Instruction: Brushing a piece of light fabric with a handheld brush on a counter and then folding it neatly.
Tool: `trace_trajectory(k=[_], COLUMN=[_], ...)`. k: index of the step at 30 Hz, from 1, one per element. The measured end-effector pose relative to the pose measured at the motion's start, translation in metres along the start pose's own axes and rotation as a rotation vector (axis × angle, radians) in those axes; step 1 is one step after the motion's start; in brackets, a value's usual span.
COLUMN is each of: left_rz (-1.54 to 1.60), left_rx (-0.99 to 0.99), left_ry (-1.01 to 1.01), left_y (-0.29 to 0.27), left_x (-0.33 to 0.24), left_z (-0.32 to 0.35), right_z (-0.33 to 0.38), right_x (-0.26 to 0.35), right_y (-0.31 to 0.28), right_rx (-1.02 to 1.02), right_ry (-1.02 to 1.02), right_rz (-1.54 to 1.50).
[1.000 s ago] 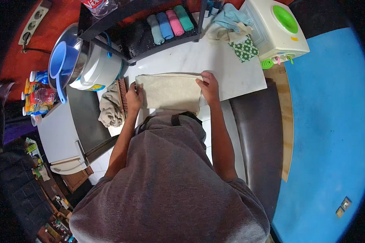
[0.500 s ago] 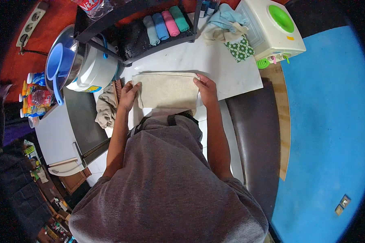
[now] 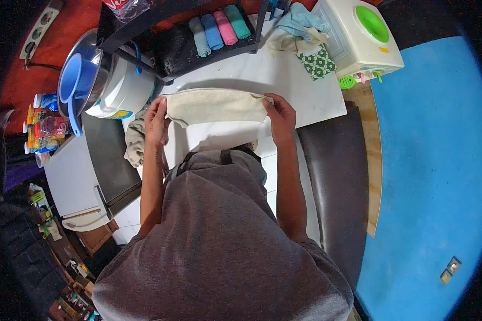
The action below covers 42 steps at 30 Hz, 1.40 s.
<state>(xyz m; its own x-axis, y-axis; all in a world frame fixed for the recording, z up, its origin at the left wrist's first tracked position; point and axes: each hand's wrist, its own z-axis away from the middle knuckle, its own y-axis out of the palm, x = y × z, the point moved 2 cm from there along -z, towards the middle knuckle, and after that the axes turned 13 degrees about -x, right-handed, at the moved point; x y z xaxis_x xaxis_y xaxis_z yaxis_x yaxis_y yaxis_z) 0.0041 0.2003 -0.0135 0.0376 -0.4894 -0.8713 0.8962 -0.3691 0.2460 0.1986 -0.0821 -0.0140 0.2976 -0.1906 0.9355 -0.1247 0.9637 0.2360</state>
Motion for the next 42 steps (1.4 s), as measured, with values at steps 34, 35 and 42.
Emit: trace_trajectory(k=[34, 35, 42], left_rz=[-1.062, -1.147, -1.386], left_rx=[-0.237, -0.239, -0.241], left_ry=[0.598, 0.512, 1.138], left_y=[-0.015, -0.017, 0.018], left_x=[0.053, 0.055, 0.05], left_z=[-0.029, -0.031, -0.015], right_z=[-0.039, -0.037, -0.033], right_x=[-0.071, -0.074, -0.061], right_y=[-0.006, -0.005, 0.023], right_rx=[-0.155, -0.151, -0.041], right_ry=[-0.369, -0.37, -0.866], right_rz=[1.142, 1.142, 0.89])
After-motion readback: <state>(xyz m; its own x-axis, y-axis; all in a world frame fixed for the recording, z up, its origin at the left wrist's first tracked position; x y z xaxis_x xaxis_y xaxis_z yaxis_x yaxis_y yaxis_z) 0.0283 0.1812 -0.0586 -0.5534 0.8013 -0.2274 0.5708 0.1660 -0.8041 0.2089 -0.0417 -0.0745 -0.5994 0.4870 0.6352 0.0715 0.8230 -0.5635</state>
